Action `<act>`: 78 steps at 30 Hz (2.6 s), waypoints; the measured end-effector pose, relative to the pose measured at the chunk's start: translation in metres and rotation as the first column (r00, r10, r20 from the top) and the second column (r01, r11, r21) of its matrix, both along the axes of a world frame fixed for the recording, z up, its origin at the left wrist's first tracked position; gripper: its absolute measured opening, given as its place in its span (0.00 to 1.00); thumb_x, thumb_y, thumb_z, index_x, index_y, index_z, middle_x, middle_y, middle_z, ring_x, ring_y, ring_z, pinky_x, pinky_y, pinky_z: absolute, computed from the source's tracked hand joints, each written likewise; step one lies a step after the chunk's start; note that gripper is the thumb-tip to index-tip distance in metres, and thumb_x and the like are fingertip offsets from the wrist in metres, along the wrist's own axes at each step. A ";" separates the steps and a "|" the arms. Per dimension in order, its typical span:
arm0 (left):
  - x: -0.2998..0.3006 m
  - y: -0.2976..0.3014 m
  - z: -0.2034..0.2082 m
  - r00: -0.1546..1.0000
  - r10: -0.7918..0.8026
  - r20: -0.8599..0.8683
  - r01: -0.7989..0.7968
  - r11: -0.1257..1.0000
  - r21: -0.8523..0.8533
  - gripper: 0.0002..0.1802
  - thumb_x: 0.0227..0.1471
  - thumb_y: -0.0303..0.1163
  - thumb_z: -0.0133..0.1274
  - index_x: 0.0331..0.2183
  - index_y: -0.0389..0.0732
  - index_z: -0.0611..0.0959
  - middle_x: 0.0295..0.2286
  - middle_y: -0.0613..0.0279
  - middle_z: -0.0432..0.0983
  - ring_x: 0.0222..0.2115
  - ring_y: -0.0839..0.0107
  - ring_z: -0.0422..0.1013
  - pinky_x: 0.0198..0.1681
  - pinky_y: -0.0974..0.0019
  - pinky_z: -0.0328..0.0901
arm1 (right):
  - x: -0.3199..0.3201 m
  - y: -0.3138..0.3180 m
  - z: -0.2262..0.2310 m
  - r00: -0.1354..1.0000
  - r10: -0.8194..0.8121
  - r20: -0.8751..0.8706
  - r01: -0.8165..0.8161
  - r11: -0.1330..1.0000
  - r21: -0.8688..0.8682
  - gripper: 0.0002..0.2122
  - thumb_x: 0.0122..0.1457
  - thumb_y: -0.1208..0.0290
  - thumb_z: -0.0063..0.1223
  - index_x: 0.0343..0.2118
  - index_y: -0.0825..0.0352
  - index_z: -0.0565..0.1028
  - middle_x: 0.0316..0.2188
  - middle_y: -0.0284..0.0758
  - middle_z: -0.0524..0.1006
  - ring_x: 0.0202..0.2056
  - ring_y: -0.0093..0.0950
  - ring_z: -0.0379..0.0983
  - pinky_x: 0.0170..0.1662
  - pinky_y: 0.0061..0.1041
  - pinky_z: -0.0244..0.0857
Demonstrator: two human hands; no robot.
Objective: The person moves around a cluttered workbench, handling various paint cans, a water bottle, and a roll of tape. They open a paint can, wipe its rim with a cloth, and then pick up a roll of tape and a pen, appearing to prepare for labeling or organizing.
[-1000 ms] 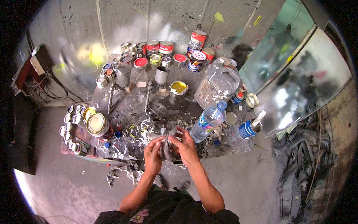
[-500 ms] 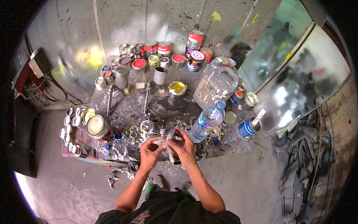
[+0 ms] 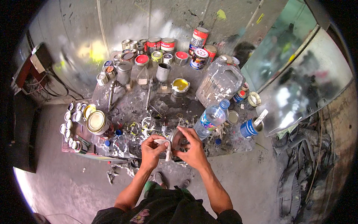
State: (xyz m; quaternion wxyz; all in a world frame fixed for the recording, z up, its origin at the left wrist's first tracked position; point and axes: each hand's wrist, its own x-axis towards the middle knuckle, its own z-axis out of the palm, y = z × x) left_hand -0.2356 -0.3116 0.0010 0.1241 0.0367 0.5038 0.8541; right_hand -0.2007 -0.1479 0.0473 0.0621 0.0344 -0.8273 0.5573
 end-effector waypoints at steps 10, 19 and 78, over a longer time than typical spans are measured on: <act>-0.031 0.008 0.002 0.962 -0.205 0.183 0.203 0.979 0.027 0.06 0.48 0.25 0.62 0.29 0.39 0.80 0.22 0.67 0.77 0.20 0.84 0.67 0.22 0.77 0.57 | 0.015 -0.002 -0.022 0.941 0.111 -0.319 0.051 0.887 0.459 0.34 0.38 0.76 0.70 0.53 0.70 0.68 0.53 0.45 0.65 0.53 0.44 0.66 0.51 0.34 0.67; -0.028 0.016 -0.019 0.902 -0.293 0.316 0.318 0.948 -0.027 0.08 0.48 0.28 0.60 0.32 0.40 0.78 0.25 0.66 0.75 0.20 0.82 0.65 0.20 0.76 0.54 | 0.028 0.014 -0.054 0.916 0.207 -0.345 0.019 0.833 0.552 0.33 0.41 0.82 0.66 0.54 0.71 0.66 0.56 0.49 0.63 0.56 0.47 0.64 0.53 0.37 0.67; 0.038 0.017 -0.003 0.992 0.127 0.013 -0.127 0.974 0.185 0.18 0.44 0.18 0.62 0.32 0.41 0.70 0.30 0.65 0.74 0.27 0.84 0.70 0.26 0.80 0.63 | 0.041 -0.006 -0.004 0.957 0.123 -0.262 -0.005 0.912 0.410 0.44 0.38 0.78 0.67 0.62 0.71 0.57 0.60 0.47 0.60 0.59 0.43 0.60 0.58 0.36 0.61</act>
